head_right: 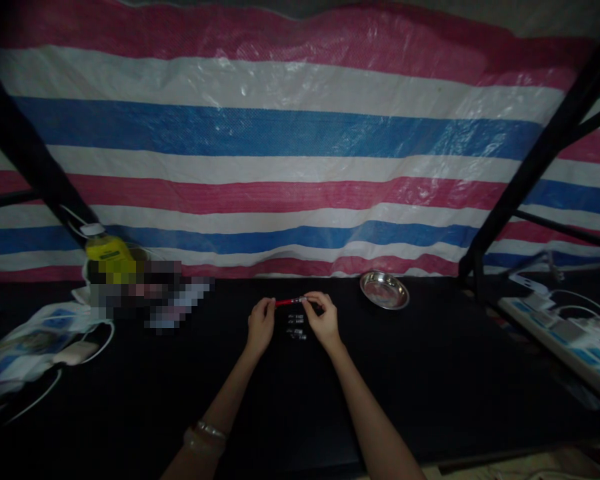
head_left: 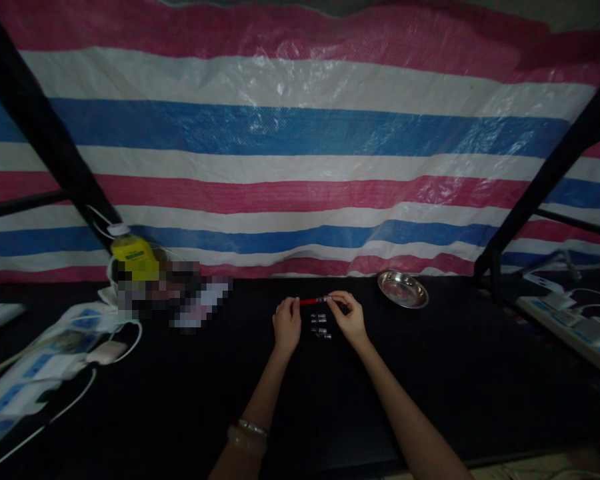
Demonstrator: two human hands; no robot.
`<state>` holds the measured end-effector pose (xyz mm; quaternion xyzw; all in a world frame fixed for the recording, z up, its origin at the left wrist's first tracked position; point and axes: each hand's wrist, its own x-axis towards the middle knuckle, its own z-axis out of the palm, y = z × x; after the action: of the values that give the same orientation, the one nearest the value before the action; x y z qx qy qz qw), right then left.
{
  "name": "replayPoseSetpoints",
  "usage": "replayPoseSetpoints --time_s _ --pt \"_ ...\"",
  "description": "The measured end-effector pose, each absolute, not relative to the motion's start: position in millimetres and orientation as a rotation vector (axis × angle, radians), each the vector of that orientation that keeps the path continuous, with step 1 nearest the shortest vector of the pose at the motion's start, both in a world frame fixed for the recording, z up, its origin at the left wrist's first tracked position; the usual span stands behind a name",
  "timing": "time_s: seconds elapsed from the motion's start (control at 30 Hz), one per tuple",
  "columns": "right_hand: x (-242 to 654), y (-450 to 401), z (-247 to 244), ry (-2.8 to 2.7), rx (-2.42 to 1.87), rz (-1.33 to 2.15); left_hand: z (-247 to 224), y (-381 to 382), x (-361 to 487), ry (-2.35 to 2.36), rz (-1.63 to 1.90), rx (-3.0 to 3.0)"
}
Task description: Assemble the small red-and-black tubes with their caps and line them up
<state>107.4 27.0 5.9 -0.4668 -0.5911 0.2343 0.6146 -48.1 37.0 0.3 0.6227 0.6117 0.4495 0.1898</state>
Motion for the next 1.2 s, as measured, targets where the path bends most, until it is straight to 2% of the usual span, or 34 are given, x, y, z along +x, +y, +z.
replayPoseSetpoints --time_s 0.1,0.3,0.53,0.83,1.2 --pt "112.4 31.9 1.3 -1.391 -1.136 0.515 -2.2 39.1 -50.2 1.775 1.225 1.711" --pt "118.7 43.7 -17.5 -1.283 -1.098 0.725 -1.8 38.4 -51.7 1.891 1.103 1.638" --pt "123.9 54.9 -42.9 -1.323 -1.167 0.79 -2.4 35.1 -48.2 1.97 0.898 1.7" --pt "127.4 53.2 -47.1 -1.558 -1.305 0.538 -2.1 32.8 -46.0 2.002 0.806 1.766" --pt "126.6 51.2 -46.0 -1.625 -1.328 0.477 -8.8 27.6 -39.8 1.932 0.578 2.066"
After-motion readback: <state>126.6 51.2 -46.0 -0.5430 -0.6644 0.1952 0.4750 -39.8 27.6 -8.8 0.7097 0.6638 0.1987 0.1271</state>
